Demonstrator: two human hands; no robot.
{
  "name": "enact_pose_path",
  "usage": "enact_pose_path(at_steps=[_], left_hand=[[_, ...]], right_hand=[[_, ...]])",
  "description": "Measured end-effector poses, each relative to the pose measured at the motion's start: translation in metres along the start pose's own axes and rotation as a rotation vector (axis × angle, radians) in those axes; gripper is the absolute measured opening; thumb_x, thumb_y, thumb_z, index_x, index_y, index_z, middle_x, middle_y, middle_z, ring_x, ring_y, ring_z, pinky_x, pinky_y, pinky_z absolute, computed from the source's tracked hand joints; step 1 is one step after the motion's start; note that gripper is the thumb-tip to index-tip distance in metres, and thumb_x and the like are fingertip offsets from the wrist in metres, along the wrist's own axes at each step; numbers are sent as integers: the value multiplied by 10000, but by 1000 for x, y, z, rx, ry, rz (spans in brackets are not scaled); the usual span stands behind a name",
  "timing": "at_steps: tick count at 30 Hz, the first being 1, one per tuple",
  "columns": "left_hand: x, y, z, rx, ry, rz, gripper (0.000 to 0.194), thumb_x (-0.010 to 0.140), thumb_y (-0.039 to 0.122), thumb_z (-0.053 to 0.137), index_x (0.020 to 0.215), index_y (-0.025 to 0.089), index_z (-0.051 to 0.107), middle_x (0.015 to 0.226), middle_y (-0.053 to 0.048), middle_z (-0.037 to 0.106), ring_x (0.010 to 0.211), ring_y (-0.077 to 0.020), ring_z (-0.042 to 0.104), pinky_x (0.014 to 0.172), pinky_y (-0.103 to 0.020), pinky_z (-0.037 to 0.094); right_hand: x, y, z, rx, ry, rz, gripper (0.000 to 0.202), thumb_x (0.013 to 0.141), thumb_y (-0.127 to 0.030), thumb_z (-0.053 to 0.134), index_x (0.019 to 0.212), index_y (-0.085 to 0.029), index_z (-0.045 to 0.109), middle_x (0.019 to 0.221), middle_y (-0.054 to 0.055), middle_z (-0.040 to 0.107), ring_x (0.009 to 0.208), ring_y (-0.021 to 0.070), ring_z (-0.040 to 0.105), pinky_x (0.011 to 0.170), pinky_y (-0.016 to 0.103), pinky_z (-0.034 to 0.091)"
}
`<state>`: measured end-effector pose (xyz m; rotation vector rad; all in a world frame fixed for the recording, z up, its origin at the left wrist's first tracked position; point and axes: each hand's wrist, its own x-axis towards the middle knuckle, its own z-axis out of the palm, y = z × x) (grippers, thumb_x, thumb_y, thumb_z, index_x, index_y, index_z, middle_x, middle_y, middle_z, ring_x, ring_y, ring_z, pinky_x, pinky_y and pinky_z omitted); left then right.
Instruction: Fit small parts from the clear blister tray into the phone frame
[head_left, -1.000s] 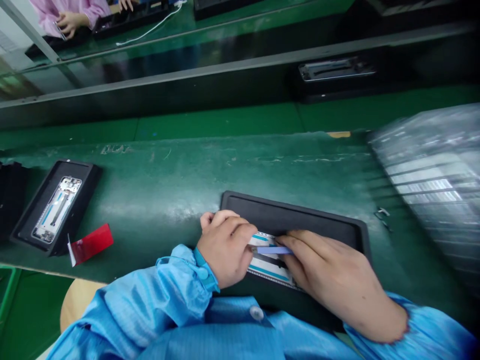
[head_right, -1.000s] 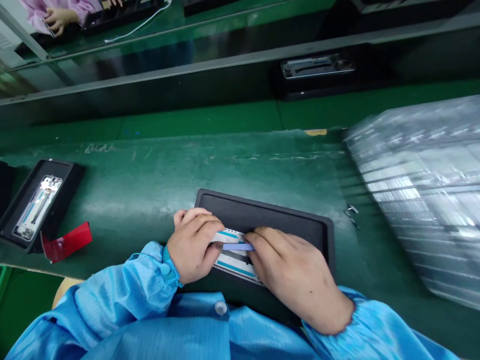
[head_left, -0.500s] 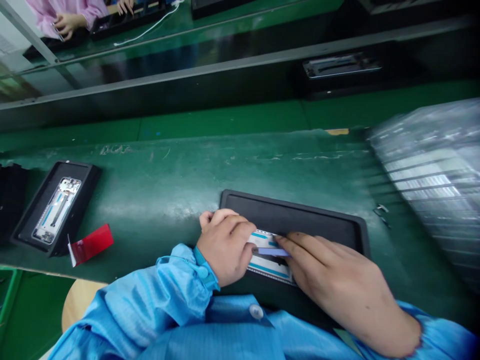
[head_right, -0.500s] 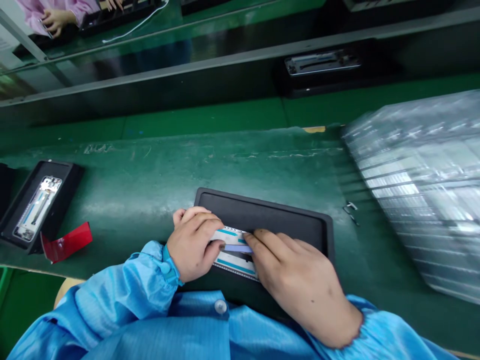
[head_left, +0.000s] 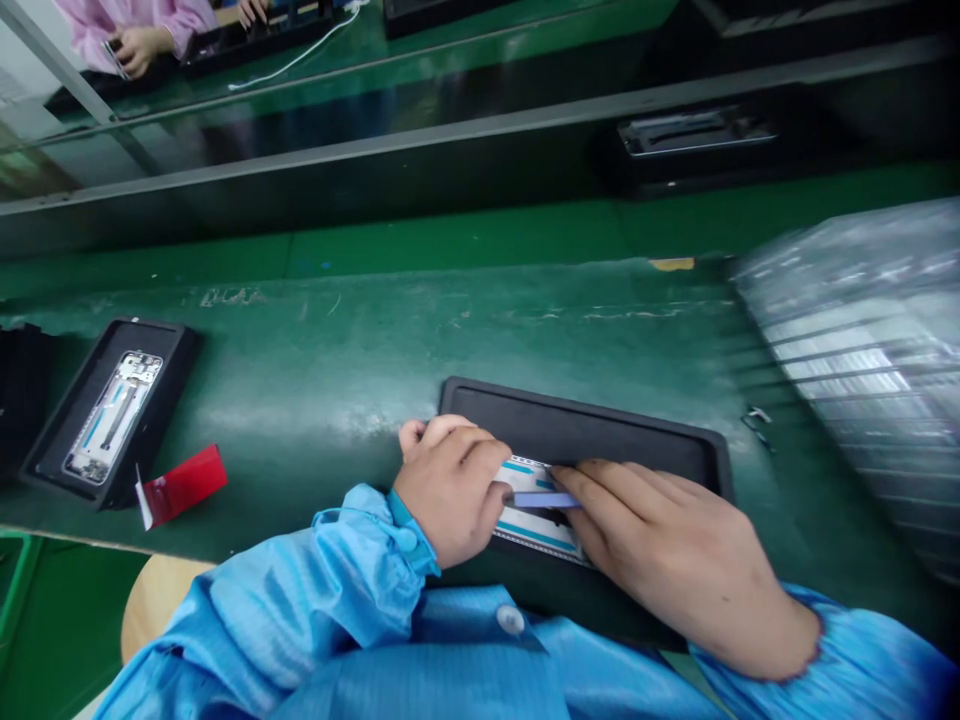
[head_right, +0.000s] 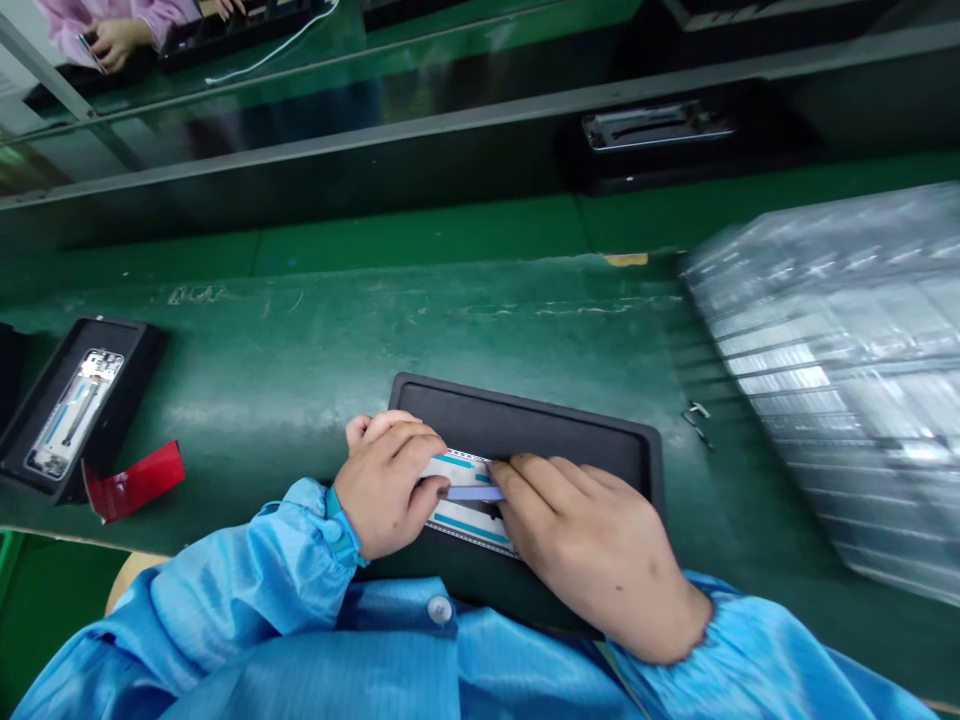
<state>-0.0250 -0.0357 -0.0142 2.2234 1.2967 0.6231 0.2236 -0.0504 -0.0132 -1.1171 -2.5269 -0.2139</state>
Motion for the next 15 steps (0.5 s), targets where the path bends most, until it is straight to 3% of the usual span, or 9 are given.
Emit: enact_pose_path(at_steps=[8, 15], left_hand=[[0, 1, -1, 12, -12, -5, 209, 999, 268, 652, 1202, 244, 697, 1251, -65, 793, 1297, -309, 628, 1059, -563, 357], [0, -1, 0, 36, -22, -10, 230, 1007, 267, 623, 1221, 254, 705, 1277, -72, 788, 1320, -307, 619, 1052, -550, 360]], right_hand=[[0, -2, 3, 51, 11, 26, 229, 1056, -175, 567, 1169, -161, 767, 1055, 88, 771, 883, 219, 700, 802, 386, 531], [1, -15, -9, 111, -155, 168, 297, 1055, -225, 553, 1283, -145, 726, 1128, 100, 765, 870, 231, 732, 747, 399, 606]])
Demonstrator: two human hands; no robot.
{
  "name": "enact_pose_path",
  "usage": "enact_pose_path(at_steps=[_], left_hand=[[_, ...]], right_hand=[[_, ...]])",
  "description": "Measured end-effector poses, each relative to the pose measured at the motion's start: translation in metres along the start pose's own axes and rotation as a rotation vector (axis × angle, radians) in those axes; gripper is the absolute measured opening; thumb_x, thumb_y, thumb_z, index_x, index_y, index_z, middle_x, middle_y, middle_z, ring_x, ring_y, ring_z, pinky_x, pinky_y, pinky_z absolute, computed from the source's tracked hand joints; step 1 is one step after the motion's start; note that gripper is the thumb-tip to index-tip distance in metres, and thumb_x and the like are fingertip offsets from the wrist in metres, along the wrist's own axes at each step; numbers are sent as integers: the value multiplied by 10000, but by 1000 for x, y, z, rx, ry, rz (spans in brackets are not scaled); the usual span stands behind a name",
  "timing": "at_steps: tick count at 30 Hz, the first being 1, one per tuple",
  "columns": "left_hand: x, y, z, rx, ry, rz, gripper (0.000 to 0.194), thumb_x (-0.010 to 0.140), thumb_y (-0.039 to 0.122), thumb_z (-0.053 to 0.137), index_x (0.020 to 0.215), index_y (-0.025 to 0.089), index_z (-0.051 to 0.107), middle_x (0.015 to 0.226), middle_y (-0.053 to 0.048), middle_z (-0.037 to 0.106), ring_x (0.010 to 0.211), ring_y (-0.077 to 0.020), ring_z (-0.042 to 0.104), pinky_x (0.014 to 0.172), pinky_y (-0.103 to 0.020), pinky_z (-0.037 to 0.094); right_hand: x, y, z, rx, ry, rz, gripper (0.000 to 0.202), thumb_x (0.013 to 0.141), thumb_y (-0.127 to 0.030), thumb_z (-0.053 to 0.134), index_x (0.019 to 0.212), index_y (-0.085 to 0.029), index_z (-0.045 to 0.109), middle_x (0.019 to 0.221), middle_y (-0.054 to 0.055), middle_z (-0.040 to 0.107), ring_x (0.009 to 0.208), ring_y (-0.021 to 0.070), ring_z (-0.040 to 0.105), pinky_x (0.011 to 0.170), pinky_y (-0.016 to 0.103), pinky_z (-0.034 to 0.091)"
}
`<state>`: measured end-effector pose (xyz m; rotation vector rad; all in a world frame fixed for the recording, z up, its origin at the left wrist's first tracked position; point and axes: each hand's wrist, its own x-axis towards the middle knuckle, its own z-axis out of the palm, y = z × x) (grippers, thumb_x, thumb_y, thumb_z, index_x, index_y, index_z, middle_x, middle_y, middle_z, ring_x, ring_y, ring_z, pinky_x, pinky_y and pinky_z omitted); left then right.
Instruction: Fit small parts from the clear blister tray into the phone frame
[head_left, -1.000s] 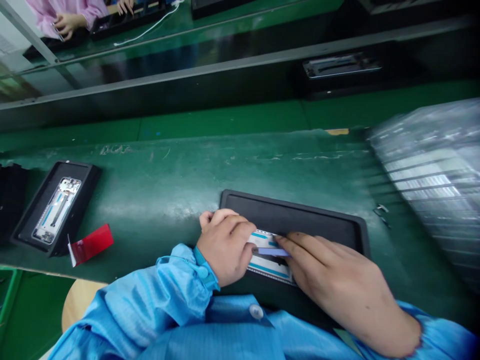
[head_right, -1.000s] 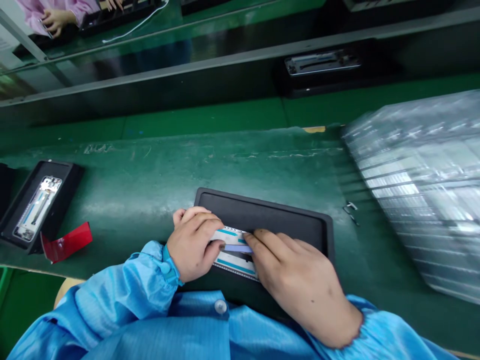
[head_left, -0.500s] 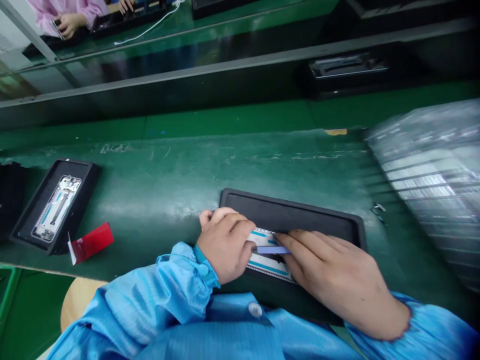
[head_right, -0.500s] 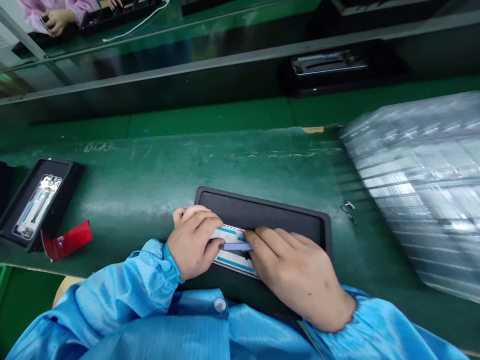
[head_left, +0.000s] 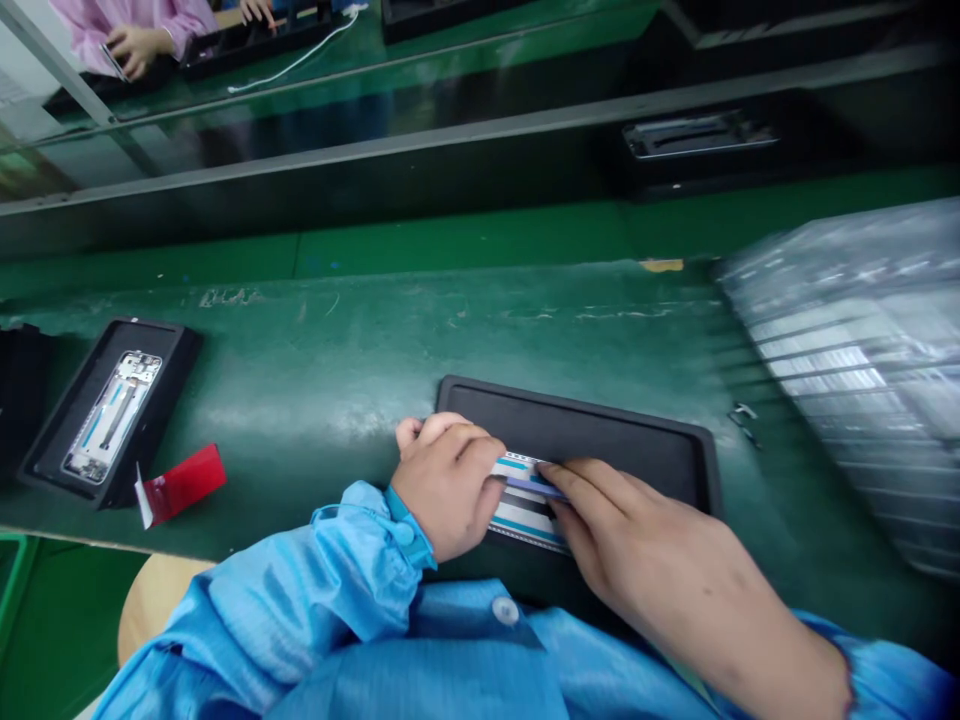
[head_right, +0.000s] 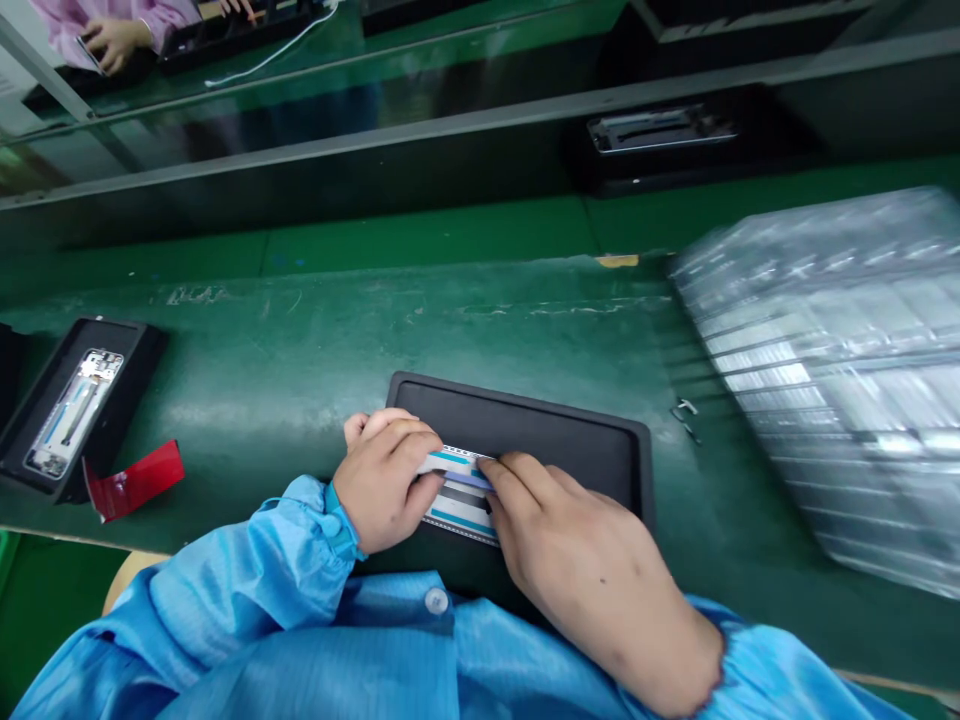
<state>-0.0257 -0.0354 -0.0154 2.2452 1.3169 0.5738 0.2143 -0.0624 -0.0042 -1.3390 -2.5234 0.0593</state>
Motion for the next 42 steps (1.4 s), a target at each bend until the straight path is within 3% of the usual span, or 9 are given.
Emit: enact_pose_path(at_steps=[7, 11, 16, 33, 42], left_hand=[[1, -1, -2, -18, -29, -14, 229, 989, 285, 642, 1209, 257, 699, 1296, -79, 790, 1343, -311, 606, 1076, -567, 344], [1, -1, -4, -28, -11, -25, 217, 975, 286, 647, 1182, 251, 704, 1274, -82, 795, 1331, -313, 618, 1092, -571, 335], [1, 0, -3, -11, 18, -6, 213, 965, 283, 658, 1167, 240, 711, 1246, -66, 802, 1316, -301, 631, 1095, -556, 332], [0, -1, -2, 0, 35, 2, 215, 965, 292, 674, 1168, 230, 713, 1257, -55, 806, 1298, -284, 635, 1098, -543, 338], [1, 0, -3, 5, 17, -8, 205, 972, 292, 668, 1165, 238, 716, 1274, -77, 803, 1319, -298, 631, 1084, -548, 355]], right_hand=[[4, 33, -33, 417, 239, 215, 222, 1082, -270, 552, 1083, -291, 772, 1157, 88, 757, 1015, 267, 766, 838, 387, 640], [5, 26, -17, 470, 222, 120, 191, 1072, -259, 574, 1061, -273, 764, 1021, 39, 811, 909, 232, 793, 796, 349, 655], [7, 14, 3, 433, 257, 203, 132, 1056, -313, 646, 995, -247, 743, 935, 25, 802, 805, 195, 778, 745, 305, 635], [8, 10, 11, 370, 337, 140, 87, 1047, -247, 640, 1014, -239, 720, 918, 29, 799, 815, 199, 779, 808, 326, 641], [11, 14, 10, 381, 315, 187, 120, 1055, -266, 633, 985, -236, 726, 927, 27, 803, 829, 198, 783, 790, 306, 624]])
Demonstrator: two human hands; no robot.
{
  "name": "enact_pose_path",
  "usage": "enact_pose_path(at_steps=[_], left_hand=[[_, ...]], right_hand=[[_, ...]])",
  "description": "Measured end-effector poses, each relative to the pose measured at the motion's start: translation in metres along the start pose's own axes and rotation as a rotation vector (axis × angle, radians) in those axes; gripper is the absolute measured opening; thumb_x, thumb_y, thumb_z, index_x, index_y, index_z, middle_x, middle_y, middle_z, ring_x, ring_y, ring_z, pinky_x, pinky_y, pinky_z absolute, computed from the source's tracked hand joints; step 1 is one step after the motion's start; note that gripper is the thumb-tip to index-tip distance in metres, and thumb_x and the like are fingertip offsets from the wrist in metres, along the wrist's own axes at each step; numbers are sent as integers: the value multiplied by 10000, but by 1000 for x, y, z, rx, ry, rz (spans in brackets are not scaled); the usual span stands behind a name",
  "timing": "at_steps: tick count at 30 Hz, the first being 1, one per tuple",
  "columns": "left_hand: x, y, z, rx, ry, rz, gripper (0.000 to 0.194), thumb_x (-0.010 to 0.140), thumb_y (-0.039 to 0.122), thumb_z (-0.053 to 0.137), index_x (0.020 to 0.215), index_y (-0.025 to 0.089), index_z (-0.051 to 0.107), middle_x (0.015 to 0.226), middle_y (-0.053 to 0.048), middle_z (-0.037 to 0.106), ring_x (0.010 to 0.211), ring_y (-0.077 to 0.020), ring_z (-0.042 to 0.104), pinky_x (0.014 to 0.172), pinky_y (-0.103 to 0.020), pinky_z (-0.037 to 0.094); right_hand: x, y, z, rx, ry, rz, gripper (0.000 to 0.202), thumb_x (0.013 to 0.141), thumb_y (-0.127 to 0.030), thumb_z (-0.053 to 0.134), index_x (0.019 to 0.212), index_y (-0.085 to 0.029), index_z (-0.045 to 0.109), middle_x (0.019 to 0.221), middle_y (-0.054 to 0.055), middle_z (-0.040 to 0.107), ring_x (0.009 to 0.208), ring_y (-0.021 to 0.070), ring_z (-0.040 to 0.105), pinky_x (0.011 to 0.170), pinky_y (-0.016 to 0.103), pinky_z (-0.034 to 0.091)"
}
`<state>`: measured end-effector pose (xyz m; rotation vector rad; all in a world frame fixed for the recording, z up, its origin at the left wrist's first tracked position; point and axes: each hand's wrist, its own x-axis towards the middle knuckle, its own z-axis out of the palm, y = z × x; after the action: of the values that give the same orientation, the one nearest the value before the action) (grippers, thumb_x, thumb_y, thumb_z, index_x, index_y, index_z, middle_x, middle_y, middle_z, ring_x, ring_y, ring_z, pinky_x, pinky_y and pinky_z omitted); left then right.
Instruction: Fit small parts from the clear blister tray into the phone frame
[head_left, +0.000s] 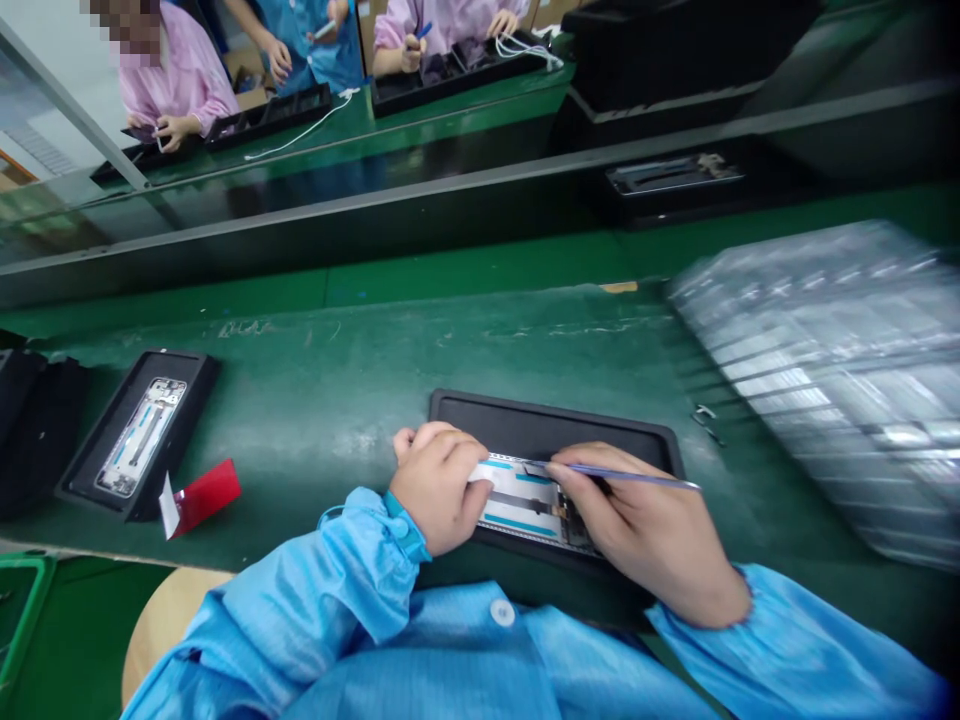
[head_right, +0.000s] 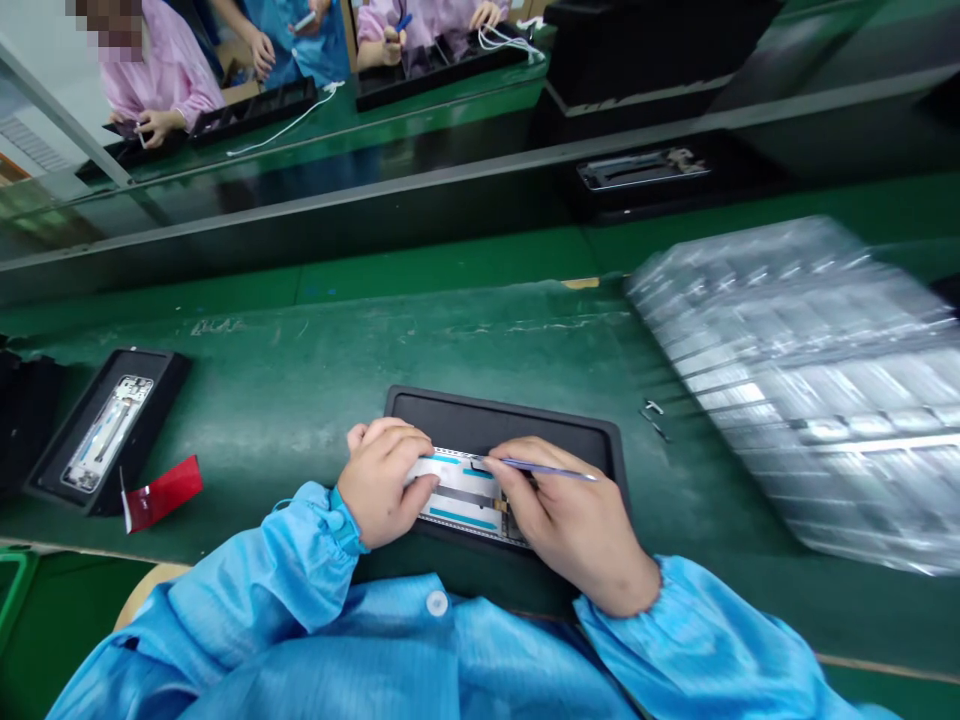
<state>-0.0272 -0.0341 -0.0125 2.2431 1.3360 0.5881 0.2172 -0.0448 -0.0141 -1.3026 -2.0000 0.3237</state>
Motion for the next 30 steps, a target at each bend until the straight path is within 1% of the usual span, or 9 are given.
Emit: enact_pose_path(at_steps=[6, 13, 18, 21, 26, 28, 30], left_hand=[[0, 0, 0, 16, 10, 11, 202, 973, 293, 676, 1160, 232, 720, 1267, -71, 804, 1304, -284, 634, 1087, -537, 361], [-1, -1, 1, 1, 17, 14, 206, 972, 294, 673, 1163, 233, 720, 1265, -73, 802, 1311, -295, 636, 1100, -545, 354], [-1, -2, 2, -4, 1, 5, 219, 974, 297, 672, 1179, 239, 720, 1285, -87, 797, 1327, -306, 632, 1103, -549, 363], [-1, -3, 3, -11, 20, 20, 213, 974, 291, 672, 1174, 234, 718, 1271, -83, 800, 1323, -307, 634, 1111, -552, 359], [-1, -4, 4, -31, 50, 41, 209, 970, 281, 679, 1170, 228, 711, 1248, -80, 801, 1301, -309, 640, 1121, -565, 365], [-2, -5, 6, -47, 67, 52, 204, 971, 260, 672, 1170, 226, 703, 1234, -81, 797, 1293, -308, 642, 1132, -574, 375], [-4, -7, 8, -62, 107, 55, 205, 970, 209, 645, 1168, 229, 696, 1247, -91, 775, 1299, -306, 637, 1142, -574, 405]], right_hand=[[-2, -1, 0, 30, -3, 27, 128, 1060, -289, 634, 990, -240, 729, 929, 41, 799, 834, 216, 782, 787, 332, 634], [-1, -2, 0, 55, -1, -22, 89, 1063, -268, 637, 1019, -243, 710, 929, 35, 797, 833, 213, 780, 789, 335, 633], [0, -4, -1, 71, 23, -30, 59, 1040, -218, 662, 1011, -243, 707, 924, 13, 793, 821, 183, 773, 791, 296, 626], [0, -4, 1, 61, 32, -47, 62, 1038, -207, 663, 1014, -237, 712, 932, 13, 796, 829, 182, 777, 809, 298, 630], [1, -7, 5, 39, 62, -116, 51, 1043, -221, 662, 1029, -239, 707, 947, 25, 798, 844, 189, 775, 830, 318, 636], [1, -8, 1, 36, 70, -98, 32, 1037, -231, 670, 1033, -245, 699, 939, 22, 789, 837, 190, 770, 814, 317, 633], [-5, -8, -9, 39, 92, -64, 32, 1023, -233, 675, 1007, -258, 688, 924, 21, 768, 824, 197, 762, 780, 322, 629]])
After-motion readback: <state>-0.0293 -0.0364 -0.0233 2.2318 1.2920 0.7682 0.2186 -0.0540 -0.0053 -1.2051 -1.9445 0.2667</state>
